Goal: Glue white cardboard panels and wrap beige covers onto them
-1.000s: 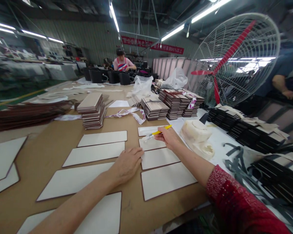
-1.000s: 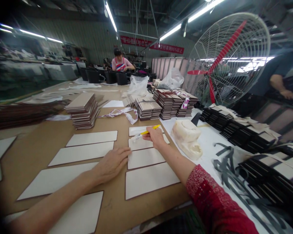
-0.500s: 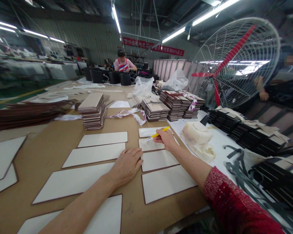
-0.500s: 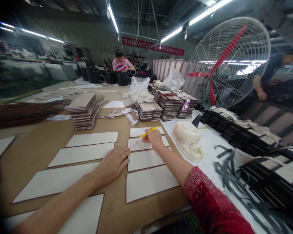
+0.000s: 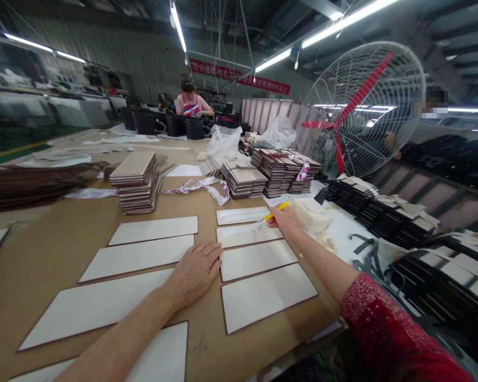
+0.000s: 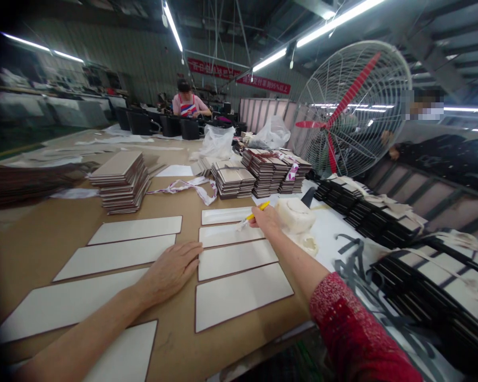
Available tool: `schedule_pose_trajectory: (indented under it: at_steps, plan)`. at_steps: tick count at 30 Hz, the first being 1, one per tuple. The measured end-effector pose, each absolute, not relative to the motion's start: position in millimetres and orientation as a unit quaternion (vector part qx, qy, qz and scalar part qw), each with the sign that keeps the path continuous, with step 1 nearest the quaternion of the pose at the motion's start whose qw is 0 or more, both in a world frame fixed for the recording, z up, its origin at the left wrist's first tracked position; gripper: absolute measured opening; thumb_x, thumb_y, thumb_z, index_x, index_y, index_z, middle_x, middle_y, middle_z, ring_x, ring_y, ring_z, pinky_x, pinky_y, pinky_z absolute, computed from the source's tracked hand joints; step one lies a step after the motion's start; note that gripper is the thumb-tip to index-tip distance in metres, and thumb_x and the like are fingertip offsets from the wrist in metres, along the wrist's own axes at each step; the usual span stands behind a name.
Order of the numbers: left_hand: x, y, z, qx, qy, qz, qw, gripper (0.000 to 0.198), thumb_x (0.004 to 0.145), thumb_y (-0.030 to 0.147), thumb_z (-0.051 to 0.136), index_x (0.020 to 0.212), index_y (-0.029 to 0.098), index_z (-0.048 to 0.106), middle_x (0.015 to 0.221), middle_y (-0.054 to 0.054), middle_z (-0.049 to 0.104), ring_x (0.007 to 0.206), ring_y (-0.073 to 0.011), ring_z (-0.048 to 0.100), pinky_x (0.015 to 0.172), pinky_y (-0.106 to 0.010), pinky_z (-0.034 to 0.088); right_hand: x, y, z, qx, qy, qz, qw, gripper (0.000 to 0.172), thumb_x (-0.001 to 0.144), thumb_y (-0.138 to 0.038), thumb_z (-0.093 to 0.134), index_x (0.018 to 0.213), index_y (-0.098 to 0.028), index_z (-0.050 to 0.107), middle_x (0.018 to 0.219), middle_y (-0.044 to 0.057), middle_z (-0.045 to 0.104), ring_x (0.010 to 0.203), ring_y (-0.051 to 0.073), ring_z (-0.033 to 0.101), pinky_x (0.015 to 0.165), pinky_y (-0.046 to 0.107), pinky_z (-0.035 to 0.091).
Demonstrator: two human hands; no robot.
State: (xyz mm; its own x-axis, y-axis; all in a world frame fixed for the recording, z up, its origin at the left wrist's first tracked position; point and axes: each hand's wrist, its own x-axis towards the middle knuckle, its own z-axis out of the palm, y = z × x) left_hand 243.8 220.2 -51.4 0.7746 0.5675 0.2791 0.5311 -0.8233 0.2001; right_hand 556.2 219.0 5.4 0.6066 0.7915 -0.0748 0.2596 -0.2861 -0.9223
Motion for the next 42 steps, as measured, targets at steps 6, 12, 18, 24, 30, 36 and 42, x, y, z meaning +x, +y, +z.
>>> schedule_pose_trajectory:
  at_steps: [6, 12, 18, 24, 30, 36, 42]
  plan:
    - [244, 223, -57, 0.942, 0.281, 0.177, 0.048, 0.037, 0.099, 0.029, 0.042, 0.132, 0.02, 0.056, 0.139, -0.007, 0.058, 0.127, -0.0242, 0.052, 0.109, -0.045, 0.038, 578, 201, 20, -0.804, -0.342, 0.233, 0.427, 0.025, 0.097, -0.036, 0.06, 0.108, -0.014, 0.063, 0.098, 0.005, 0.067, 0.079, 0.015, 0.066, 0.07, 0.032, 0.057]
    - [244, 222, -57, 0.944, 0.271, 0.187, 0.037, 0.037, 0.099, 0.028, 0.043, 0.132, 0.017, 0.056, 0.137, -0.01, 0.06, 0.126, -0.0244, 0.052, 0.11, -0.045, 0.038, 582, 186, 38, -0.796, -0.352, 0.192, 0.453, 0.019, 0.093, -0.03, 0.064, 0.084, -0.013, 0.065, 0.07, -0.001, 0.065, 0.061, 0.012, 0.063, 0.063, 0.027, 0.056]
    - [243, 218, -48, 0.945, 0.269, 0.185, 0.029, 0.032, 0.099, 0.025, 0.041, 0.121, 0.015, 0.061, 0.136, -0.012, 0.056, 0.123, -0.0254, 0.052, 0.108, -0.044, 0.041, 536, 190, 39, -0.704, -0.354, 0.255, 0.561, 0.008, 0.089, -0.023, 0.058, 0.084, -0.017, 0.06, 0.064, -0.001, 0.068, 0.058, 0.014, 0.068, 0.058, 0.024, 0.06]
    - [244, 215, -43, 0.948, 0.262, 0.182, 0.022, 0.029, 0.099, 0.024, 0.042, 0.119, 0.015, 0.062, 0.12, -0.012, 0.063, 0.113, -0.0251, 0.057, 0.103, -0.043, 0.045, 475, 205, 17, -0.634, -0.344, 0.376, 0.581, 0.005, 0.087, -0.02, 0.057, 0.084, -0.016, 0.057, 0.066, 0.002, 0.07, 0.052, 0.013, 0.067, 0.054, 0.025, 0.061]
    - [245, 215, -42, 0.948, 0.256, 0.188, 0.017, 0.028, 0.099, 0.023, 0.042, 0.116, 0.014, 0.063, 0.119, -0.012, 0.063, 0.113, -0.0254, 0.056, 0.102, -0.043, 0.045, 461, 209, 4, -0.639, -0.34, 0.401, 0.562, 0.011, 0.089, -0.02, 0.06, 0.08, -0.015, 0.058, 0.062, 0.0, 0.067, 0.054, 0.013, 0.067, 0.053, 0.026, 0.06]
    - [245, 215, -44, 0.947, 0.253, 0.195, 0.016, 0.028, 0.099, 0.023, 0.042, 0.115, 0.016, 0.063, 0.118, -0.011, 0.064, 0.112, -0.0241, 0.057, 0.102, -0.042, 0.045, 490, 207, 3, -0.683, -0.349, 0.356, 0.534, 0.016, 0.094, -0.027, 0.064, 0.088, -0.012, 0.063, 0.069, -0.003, 0.065, 0.057, 0.011, 0.064, 0.054, 0.024, 0.057]
    - [244, 216, -48, 0.947, 0.249, 0.201, 0.012, 0.03, 0.099, 0.024, 0.041, 0.117, 0.015, 0.063, 0.12, -0.013, 0.064, 0.113, -0.0257, 0.057, 0.101, -0.045, 0.046, 530, 195, 7, -0.723, -0.357, 0.3, 0.51, 0.018, 0.096, -0.03, 0.062, 0.093, -0.012, 0.064, 0.075, -0.001, 0.067, 0.062, 0.012, 0.066, 0.058, 0.026, 0.058]
